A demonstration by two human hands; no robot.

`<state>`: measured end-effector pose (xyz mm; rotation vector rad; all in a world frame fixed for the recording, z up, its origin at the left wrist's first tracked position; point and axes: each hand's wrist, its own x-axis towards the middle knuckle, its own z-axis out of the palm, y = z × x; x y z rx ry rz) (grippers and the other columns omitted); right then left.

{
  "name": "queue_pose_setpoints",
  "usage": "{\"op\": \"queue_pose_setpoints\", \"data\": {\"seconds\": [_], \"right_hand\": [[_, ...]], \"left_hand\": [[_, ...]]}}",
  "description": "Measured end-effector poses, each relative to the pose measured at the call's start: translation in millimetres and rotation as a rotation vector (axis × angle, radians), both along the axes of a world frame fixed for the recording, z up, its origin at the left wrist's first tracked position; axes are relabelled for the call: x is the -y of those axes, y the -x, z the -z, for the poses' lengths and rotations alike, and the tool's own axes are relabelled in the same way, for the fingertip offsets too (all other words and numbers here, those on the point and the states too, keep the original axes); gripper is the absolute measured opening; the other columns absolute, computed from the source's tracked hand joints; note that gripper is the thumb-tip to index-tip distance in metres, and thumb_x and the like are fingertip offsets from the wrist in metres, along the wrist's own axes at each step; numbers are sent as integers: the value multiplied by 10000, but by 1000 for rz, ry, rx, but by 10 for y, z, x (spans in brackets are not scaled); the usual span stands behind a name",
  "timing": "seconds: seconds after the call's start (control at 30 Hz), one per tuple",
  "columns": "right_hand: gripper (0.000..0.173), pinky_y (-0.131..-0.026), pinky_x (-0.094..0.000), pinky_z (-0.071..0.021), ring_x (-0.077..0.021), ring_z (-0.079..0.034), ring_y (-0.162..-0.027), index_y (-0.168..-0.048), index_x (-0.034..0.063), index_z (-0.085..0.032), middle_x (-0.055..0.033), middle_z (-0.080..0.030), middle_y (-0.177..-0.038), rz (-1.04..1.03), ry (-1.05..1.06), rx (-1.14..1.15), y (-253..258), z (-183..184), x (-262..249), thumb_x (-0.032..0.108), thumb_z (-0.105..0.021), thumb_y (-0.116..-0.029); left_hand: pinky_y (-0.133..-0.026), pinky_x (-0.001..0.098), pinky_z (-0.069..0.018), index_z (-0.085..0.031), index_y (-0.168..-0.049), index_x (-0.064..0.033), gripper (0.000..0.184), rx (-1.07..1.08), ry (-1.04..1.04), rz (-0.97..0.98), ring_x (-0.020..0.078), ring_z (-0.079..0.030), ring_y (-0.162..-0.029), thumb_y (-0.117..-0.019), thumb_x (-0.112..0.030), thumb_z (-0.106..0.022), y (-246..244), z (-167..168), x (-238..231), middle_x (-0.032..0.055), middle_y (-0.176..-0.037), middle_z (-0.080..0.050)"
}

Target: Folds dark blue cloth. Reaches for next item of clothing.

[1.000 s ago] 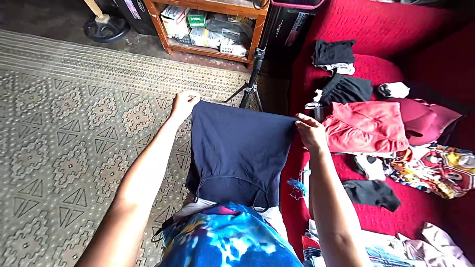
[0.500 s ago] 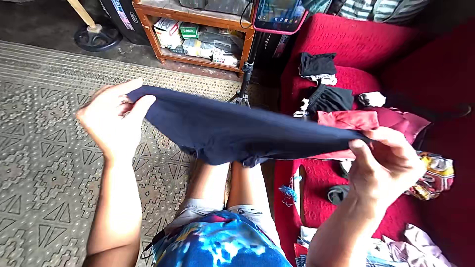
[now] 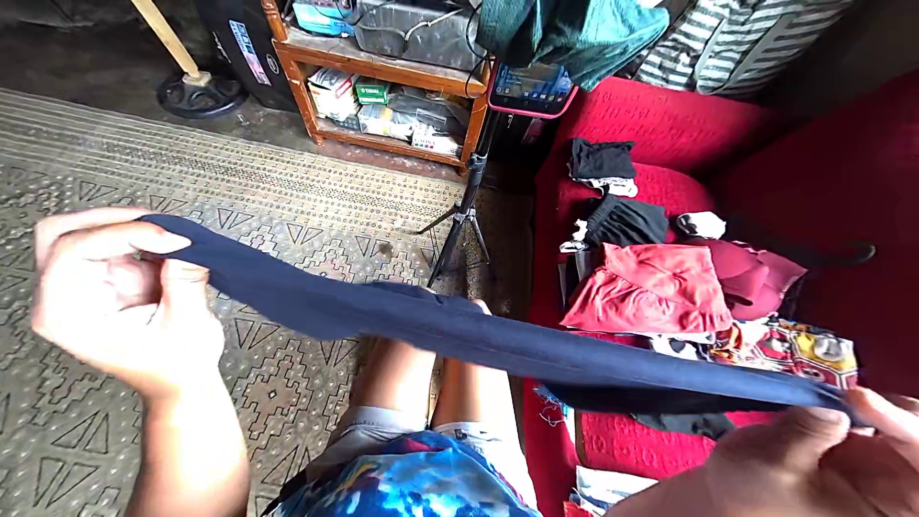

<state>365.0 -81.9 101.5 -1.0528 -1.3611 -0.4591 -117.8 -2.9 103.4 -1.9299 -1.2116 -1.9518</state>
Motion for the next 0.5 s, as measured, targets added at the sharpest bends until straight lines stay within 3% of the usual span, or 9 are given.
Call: {"op": "queue_pose_setpoints", "data": {"seconds": [0.1, 0.17, 0.23, 0.27, 0.3, 0.33, 0.4, 0.43, 0.5], "right_hand": [[129, -935, -288, -481, -111, -588, -1032, -1060, 82, -740, -23, -631, -1031, -9, 32, 36, -100, 7, -179, 158, -665, -988], [136, -935, -259, -481, -85, -586, -1038, -1047, 69, -737, -14, -633, -1033, -64, 107, 53, -104, 70, -408, 164, -653, -997], [155, -928, -241, -504, -78, -591, -1054, -985, 36, -709, -35, -631, -1047, -123, 240, 29, -125, 260, -675, 178, -648, -992], [193, -916, -244, -520, -94, -591, -1060, -973, -5, -691, -75, -616, -1071, -147, 334, 4, -149, 388, -813, 181, -643, -989], [225, -915, -271, -541, -135, -606, -1079, -983, -49, -679, -135, -616, -1112, -169, 442, -30, -183, 533, -949, 172, -641, -979], [245, -929, -307, -555, -167, -626, -1102, -1022, -80, -677, -183, -631, -1161, -185, 558, -80, -219, 704, -1078, 157, -641, -971], [240, -860, -338, -581, -147, -686, -963, -1086, -73, -673, -165, -697, -1086, -195, 778, -220, -228, 1071, -1328, 135, -628, -977], [231, -785, -346, -602, -138, -702, -839, -1095, -60, -672, -140, -711, -979, -180, 879, -284, -201, 1217, -1420, 138, -631, -984], [219, -714, -363, -611, -156, -700, -729, -1102, -45, -675, -131, -714, -892, -170, 1021, -384, -117, 1362, -1529, 141, -637, -994]], "left_hand": [[-982, 339, -539, -647, -1145, -116, 157, -5, 11, 77, 140, -580, -1205, -1005, -185, -629, 3, 10, -157, -3, -1325, -541], [-1018, 378, -557, -618, -1159, -107, 154, 19, 99, 167, 172, -587, -1266, -1024, -179, -594, -98, 60, -292, 11, -1399, -541], [-885, 271, -580, -575, -1149, -74, 135, 100, 264, 213, 52, -669, -1021, -1022, -117, -560, -221, 214, -485, -44, -1144, -673], [-783, 181, -542, -571, -1160, -45, 160, 103, 368, 175, -29, -630, -861, -1024, -127, -562, -279, 334, -604, -64, -980, -660], [-733, 169, -521, -586, -1157, 4, 195, 103, 444, 142, -28, -605, -784, -1017, -132, -581, -332, 483, -740, -17, -904, -654], [-745, 206, -535, -608, -1154, 45, 237, 119, 505, 131, 16, -621, -791, -1002, -137, -609, -369, 664, -876, 53, -909, -669], [-808, 304, -567, -624, -1164, 56, 273, 197, 649, 158, 119, -663, -875, -981, -146, -642, -398, 1000, -1072, 133, -991, -682], [-815, 322, -565, -619, -1169, 48, 271, 270, 721, 193, 135, -664, -892, -970, -131, -660, -423, 1120, -1130, 131, -1010, -680], [-743, 302, -566, -582, -1205, 10, 294, 454, 856, 259, 104, -660, -834, -959, -109, -690, -516, 1243, -1200, 85, -997, -682]]}}
